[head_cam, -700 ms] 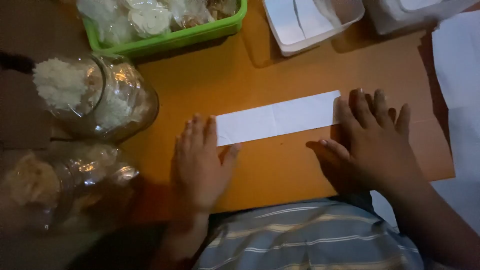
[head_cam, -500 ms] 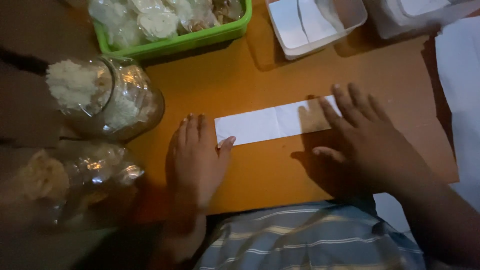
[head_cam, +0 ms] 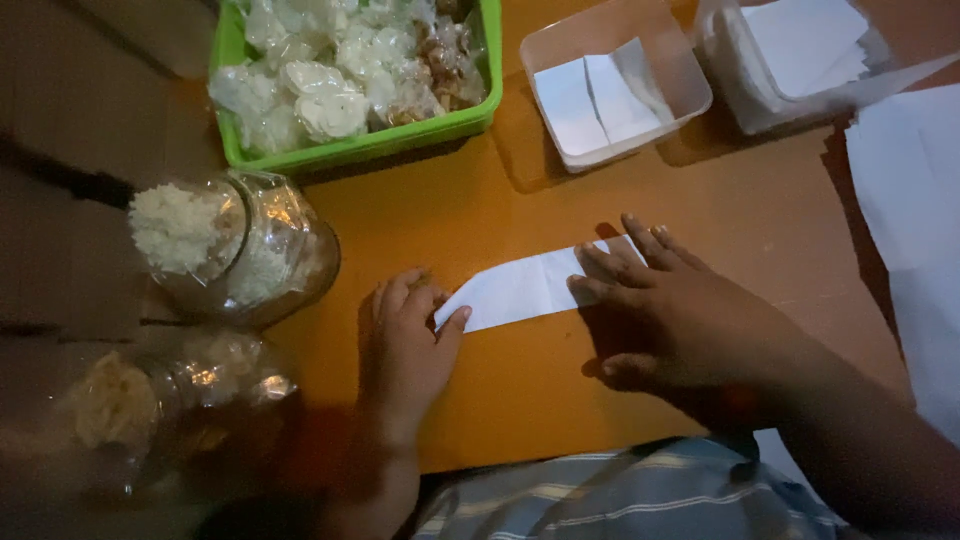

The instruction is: Folding rectangular white tissues into smaller squares and placing them into plastic storage bins.

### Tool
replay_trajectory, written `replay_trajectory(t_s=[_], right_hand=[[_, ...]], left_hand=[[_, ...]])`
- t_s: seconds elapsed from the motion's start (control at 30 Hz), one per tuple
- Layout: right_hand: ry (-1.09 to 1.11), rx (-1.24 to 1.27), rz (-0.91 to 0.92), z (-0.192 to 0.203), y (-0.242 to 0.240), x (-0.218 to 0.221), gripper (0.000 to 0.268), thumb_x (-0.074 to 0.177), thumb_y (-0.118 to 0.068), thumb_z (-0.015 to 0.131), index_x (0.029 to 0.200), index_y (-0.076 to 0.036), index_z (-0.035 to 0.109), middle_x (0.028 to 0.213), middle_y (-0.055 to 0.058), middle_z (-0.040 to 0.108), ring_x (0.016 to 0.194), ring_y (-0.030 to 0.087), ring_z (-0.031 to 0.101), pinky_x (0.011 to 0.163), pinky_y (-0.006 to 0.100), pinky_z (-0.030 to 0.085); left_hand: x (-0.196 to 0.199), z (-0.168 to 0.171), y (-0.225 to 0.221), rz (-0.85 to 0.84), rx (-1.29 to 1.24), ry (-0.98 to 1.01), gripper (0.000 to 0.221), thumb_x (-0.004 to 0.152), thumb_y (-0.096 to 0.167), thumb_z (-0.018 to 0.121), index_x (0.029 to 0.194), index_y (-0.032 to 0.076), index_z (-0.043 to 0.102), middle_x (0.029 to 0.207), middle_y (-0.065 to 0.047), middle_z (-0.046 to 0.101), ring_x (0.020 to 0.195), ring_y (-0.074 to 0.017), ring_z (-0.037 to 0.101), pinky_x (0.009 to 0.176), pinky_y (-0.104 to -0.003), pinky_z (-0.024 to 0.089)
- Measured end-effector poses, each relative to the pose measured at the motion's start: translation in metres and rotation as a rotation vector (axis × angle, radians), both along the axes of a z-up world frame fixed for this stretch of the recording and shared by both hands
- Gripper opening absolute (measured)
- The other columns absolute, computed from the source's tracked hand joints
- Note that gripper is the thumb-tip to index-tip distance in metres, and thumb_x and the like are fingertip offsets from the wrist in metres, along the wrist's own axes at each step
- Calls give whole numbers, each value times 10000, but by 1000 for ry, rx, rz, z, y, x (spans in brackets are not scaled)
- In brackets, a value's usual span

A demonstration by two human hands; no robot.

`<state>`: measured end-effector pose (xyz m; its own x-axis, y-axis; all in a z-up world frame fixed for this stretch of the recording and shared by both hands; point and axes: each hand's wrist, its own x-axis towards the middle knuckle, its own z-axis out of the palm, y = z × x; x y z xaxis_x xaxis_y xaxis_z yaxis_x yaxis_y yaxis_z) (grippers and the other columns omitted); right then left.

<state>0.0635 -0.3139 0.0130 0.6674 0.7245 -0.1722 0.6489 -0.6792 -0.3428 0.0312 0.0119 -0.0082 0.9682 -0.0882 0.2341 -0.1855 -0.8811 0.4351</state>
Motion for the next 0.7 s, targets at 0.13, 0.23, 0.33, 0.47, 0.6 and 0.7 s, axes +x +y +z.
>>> replay_trajectory(t_s=[0.13,0.23,0.33,0.47,0.6,0.7], right_hand=[[-14,48,-6,12,4,-3,1006,845,-730,758,1613,-223,350,1702,98,191,1558,457,-47,1170,576,48],[47,73,-30,15,9,-8,978,817,-646,831,1567,-179,410,1711,63,220,1575,434,-31,1173,586,78],[-68,105,-8,8,12,-12,1131,753,-691,853,1592,-124,351,1681,54,316,1563,407,97,1178,586,106],[-89,178,69,0,13,-13,1034,793,-687,811,1545,-92,424,1642,120,375,1555,420,168,1210,539,125],[-152,229,87,5,12,-15,908,822,-674,748,1496,-115,508,1602,131,438,1543,447,210,1217,581,142],[-28,164,71,11,12,-14,773,802,-667,758,1325,-107,657,1321,135,669,1451,534,331,1243,640,79]], left_hand=[[6,27,-8,-68,-115,23,117,838,162,745,862,110,644,847,-46,690,824,-299,622,769,-433,460],[6,24,-16,260,-180,425,263,847,429,696,982,203,696,675,24,653,649,-208,612,640,-396,447],[5,-13,-20,200,-948,309,413,871,73,738,1231,84,535,1102,-60,661,1002,-141,647,887,-259,502],[13,21,-45,-9,-1093,311,401,895,17,706,1244,81,521,1159,-77,639,1063,-151,616,942,-271,492],[27,30,-69,-281,-1223,522,441,898,60,755,1289,90,554,1030,-73,661,933,-143,651,883,-243,510],[37,28,-83,-423,-1348,640,478,983,266,629,1347,-11,490,1235,-175,635,1198,-243,628,1081,-362,508]])
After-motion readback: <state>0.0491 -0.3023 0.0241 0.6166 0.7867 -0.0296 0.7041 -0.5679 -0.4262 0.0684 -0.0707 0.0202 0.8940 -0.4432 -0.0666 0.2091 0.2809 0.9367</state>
